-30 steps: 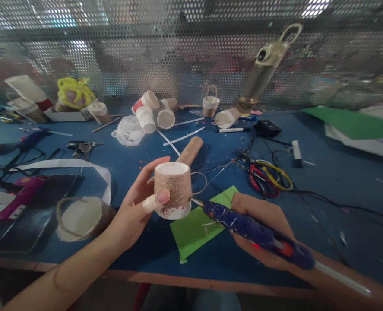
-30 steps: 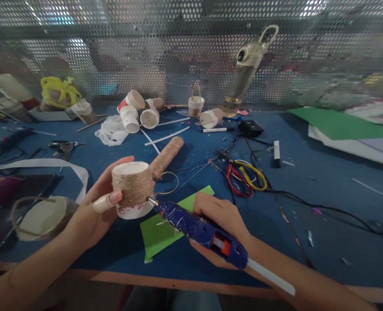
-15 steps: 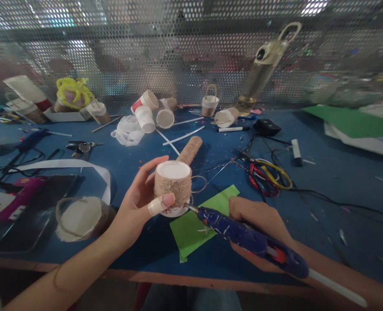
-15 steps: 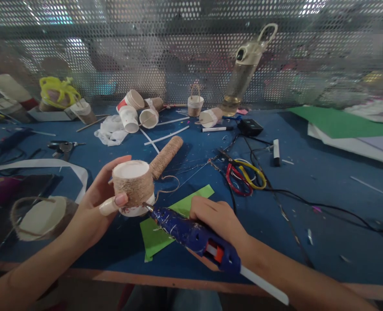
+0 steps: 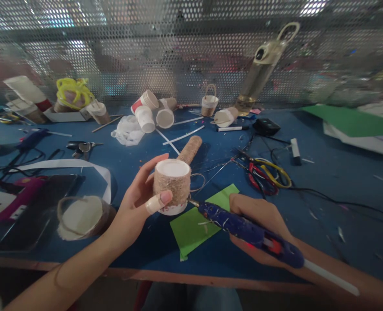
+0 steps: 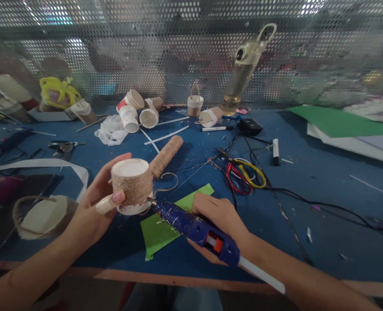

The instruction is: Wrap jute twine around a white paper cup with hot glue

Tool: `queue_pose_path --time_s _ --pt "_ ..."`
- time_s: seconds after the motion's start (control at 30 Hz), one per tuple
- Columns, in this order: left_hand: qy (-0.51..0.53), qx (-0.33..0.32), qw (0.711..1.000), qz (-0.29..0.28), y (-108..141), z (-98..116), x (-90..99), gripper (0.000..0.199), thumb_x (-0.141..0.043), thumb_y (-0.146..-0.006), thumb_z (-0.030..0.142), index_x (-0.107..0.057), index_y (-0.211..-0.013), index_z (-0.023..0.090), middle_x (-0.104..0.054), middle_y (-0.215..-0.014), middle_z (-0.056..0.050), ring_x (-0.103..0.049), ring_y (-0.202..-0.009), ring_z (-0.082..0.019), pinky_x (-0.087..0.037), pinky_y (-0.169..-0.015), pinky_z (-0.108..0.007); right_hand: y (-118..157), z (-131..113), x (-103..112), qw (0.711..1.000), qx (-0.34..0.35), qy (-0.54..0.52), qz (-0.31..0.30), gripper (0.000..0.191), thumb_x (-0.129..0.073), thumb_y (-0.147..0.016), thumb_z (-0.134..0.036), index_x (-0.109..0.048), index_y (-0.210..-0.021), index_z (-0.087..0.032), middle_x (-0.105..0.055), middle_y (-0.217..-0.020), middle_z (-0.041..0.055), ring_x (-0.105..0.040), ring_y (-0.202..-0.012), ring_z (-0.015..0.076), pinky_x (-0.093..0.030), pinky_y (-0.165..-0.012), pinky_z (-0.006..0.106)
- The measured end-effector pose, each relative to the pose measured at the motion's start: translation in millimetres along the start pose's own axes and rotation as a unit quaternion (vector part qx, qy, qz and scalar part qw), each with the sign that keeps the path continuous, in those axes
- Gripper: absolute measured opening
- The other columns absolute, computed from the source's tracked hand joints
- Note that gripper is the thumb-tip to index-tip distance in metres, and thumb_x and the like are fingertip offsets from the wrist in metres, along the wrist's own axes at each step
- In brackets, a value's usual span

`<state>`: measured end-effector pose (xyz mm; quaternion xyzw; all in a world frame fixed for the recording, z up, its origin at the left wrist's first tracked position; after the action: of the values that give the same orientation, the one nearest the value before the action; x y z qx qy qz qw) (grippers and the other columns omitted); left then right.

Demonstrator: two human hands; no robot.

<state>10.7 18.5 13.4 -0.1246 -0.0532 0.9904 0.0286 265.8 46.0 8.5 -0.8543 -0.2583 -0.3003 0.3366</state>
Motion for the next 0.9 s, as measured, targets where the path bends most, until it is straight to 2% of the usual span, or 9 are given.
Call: queue_pose_path --time_s 0.13,0.27,0.4,0.57,0.73,0.9 --pt "-0.011 -0.008 1.0 -0.016 -0.7 0.2 -3.1 0.054 -0.07 -0.085 0.026 -0.055 -0.136 0.039 -0.064 -0.132 -0.001 -0.06 -0.12 -0.026 -0.055 -0.087 -0.026 0.5 -0.6 -0.5 1.0 0.015 0.011 -0.018 0.027 -0.058 -0.078 -0.021 -0.031 -0.076 -0.025 -0.035 -0.067 -0.0071 -0.032 -0.054 0.0107 -0.023 -0.052 0.025" --pt "-0.023 -0.019 0.999 -0.013 -1.3 -0.1 -4.3 0.054 -0.071 -0.085 0.026 -0.055 -0.135 0.039 -0.06 -0.137 0.0 -0.055 -0.127 -0.025 -0.052 -0.092 -0.025 0.4 -1.3 0.0 1.0 0.017 0.012 -0.022 0.026 -0.056 -0.08 -0.022 -0.03 -0.077 -0.025 -0.034 -0.067 -0.007 -0.032 -0.054 0.011 -0.022 -0.053 0.026" --pt "-0.024 -0.01 1.0 0.007 -0.9 0.3 -2.5 0.053 -0.069 -0.086 0.029 -0.055 -0.137 0.038 -0.06 -0.137 0.001 -0.052 -0.129 -0.024 -0.048 -0.097 -0.025 -0.6 -2.2 -2.0 1.0 -0.003 0.011 0.007 0.025 -0.053 -0.08 -0.022 -0.029 -0.074 -0.024 -0.032 -0.066 -0.0071 -0.029 -0.054 0.0109 -0.021 -0.052 0.026" --pt "0.013 0.017 1.0 0.01 -0.4 -1.7 -2.2 0.047 -0.063 -0.09 0.033 -0.056 -0.137 0.037 -0.059 -0.139 0.0 -0.049 -0.132 -0.027 -0.046 -0.1 -0.032 -2.0 -5.0 -4.8 0.999 -0.032 0.001 0.034 0.028 -0.055 -0.079 -0.022 -0.027 -0.071 -0.025 -0.03 -0.064 -0.0075 -0.028 -0.052 0.0105 -0.021 -0.052 0.026" --pt "0.013 0.013 1.0 0.007 -0.4 -7.8 -1.7 0.04 -0.062 -0.091 0.032 -0.061 -0.131 0.035 -0.061 -0.137 0.0 -0.049 -0.131 -0.026 -0.044 -0.103 -0.034 -2.1 -5.0 -2.6 1.0 -0.011 -0.004 0.012 0.027 -0.056 -0.075 -0.019 -0.03 -0.073 -0.024 -0.032 -0.065 -0.0077 -0.03 -0.052 0.0099 -0.023 -0.052 0.024" --pt "0.005 0.023 1.0 -0.004 -0.7 -10.5 -1.9 0.043 -0.065 -0.09 0.029 -0.058 -0.132 0.034 -0.06 -0.137 -0.001 -0.05 -0.129 -0.026 -0.043 -0.105 -0.036 -1.1 -5.0 -1.6 1.0 0.003 0.016 -0.008 0.028 -0.059 -0.075 -0.021 -0.031 -0.075 -0.025 -0.036 -0.065 -0.0079 -0.032 -0.052 0.0099 -0.023 -0.052 0.025"
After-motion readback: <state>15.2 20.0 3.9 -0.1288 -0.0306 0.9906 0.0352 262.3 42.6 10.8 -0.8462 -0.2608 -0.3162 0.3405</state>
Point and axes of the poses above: each hand's wrist, its own y-axis away from the middle knuckle, its own x-axis out of the back of the hand, z = x × y, the point moved 1 cm from there along -y, towards the middle knuckle
